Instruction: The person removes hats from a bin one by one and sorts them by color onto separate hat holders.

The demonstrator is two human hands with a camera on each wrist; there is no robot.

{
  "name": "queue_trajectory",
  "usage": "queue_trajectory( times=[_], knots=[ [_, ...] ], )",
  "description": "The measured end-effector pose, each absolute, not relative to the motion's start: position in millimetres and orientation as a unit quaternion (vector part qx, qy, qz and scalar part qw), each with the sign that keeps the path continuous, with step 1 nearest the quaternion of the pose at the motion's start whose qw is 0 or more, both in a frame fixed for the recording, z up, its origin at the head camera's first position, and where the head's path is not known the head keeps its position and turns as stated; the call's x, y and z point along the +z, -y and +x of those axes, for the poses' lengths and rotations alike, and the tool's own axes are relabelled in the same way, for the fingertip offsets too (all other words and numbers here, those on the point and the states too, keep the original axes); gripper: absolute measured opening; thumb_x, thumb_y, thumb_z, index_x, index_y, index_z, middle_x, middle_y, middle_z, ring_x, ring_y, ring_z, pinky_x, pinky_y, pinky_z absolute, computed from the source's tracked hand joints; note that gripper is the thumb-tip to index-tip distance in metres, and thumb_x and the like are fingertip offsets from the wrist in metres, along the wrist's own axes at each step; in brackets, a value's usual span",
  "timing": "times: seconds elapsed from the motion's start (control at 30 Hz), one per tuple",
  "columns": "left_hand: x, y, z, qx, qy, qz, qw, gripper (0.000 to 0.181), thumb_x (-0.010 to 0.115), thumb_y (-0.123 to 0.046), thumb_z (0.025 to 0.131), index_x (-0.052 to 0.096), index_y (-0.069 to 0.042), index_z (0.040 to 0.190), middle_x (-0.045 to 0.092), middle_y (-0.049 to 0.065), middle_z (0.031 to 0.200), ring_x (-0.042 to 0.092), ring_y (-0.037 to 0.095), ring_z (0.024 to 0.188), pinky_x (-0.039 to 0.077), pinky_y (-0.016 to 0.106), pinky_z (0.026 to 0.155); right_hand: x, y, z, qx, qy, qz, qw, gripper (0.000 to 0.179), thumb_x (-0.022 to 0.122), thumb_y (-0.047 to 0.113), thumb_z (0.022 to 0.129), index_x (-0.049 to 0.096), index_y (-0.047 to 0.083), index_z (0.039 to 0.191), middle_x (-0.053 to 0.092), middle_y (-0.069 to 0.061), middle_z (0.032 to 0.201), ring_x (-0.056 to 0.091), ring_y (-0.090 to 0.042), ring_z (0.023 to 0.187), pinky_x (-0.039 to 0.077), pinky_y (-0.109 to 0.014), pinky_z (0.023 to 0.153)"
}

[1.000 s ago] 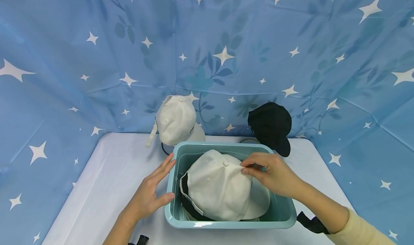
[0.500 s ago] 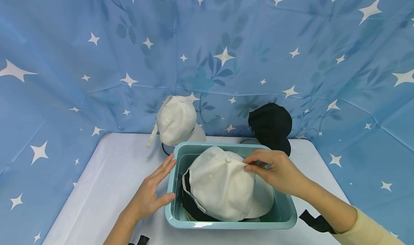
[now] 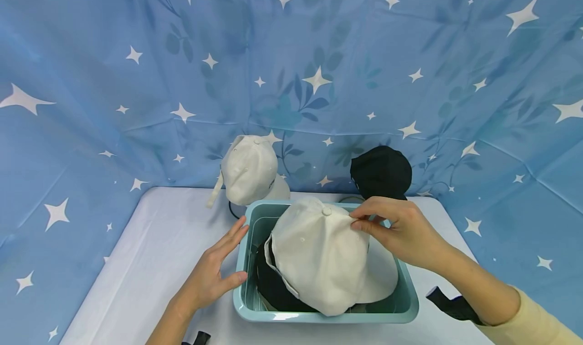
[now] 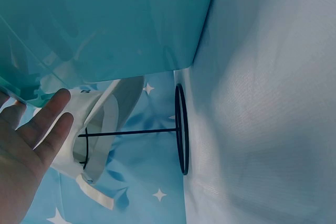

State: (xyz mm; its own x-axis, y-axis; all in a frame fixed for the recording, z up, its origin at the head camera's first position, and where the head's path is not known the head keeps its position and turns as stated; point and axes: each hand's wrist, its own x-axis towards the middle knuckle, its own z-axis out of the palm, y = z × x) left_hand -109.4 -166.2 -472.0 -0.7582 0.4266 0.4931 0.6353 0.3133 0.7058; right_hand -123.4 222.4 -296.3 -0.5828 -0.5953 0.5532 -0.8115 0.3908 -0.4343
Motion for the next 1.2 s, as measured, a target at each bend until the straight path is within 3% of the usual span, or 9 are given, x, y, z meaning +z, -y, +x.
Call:
queue_trajectory(
  times=[0.2, 0.7, 1.2],
  knots=[
    [-472.2, 166.8, -109.3, -0.485, 0.802, -0.331, 0.108, 0.084, 0.074, -0.023, 0.089, 0.038, -0.008, 0.163, 0.025, 0.010, 0.172, 0.032, 0.030, 0.155, 0.029, 0.027, 0.120, -285.4, -220.0, -125.8, 0.333, 0.825, 0.426, 0.166, 0.047, 0.084, -0.018, 0.073, 0.078, 0.016, 0.104, 0.075, 0.006, 0.096, 0.066, -0.005, 0.080, 0.056, -0.017, 0.070],
    [-473.9, 166.3, -110.7, -0.482, 0.800, -0.337, 0.118, 0.080, 0.072, -0.033, 0.094, 0.038, -0.008, 0.162, 0.027, 0.012, 0.172, 0.032, 0.030, 0.155, 0.027, 0.025, 0.120, -262.4, -213.0, -140.9, 0.321, 0.821, 0.425, 0.206, 0.045, 0.083, -0.022, 0.072, 0.080, 0.011, 0.102, 0.076, 0.001, 0.096, 0.067, -0.008, 0.081, 0.056, -0.017, 0.071],
    [-473.7, 166.1, -110.7, -0.482, 0.801, -0.336, 0.114, 0.080, 0.071, -0.033, 0.094, 0.038, -0.008, 0.163, 0.026, 0.012, 0.172, 0.032, 0.031, 0.155, 0.029, 0.027, 0.120, -249.5, -201.2, -161.5, 0.312, 0.842, 0.377, 0.227, 0.029, 0.083, -0.012, 0.080, 0.082, 0.005, 0.102, 0.078, -0.001, 0.096, 0.070, -0.008, 0.081, 0.056, -0.016, 0.069]
  ],
)
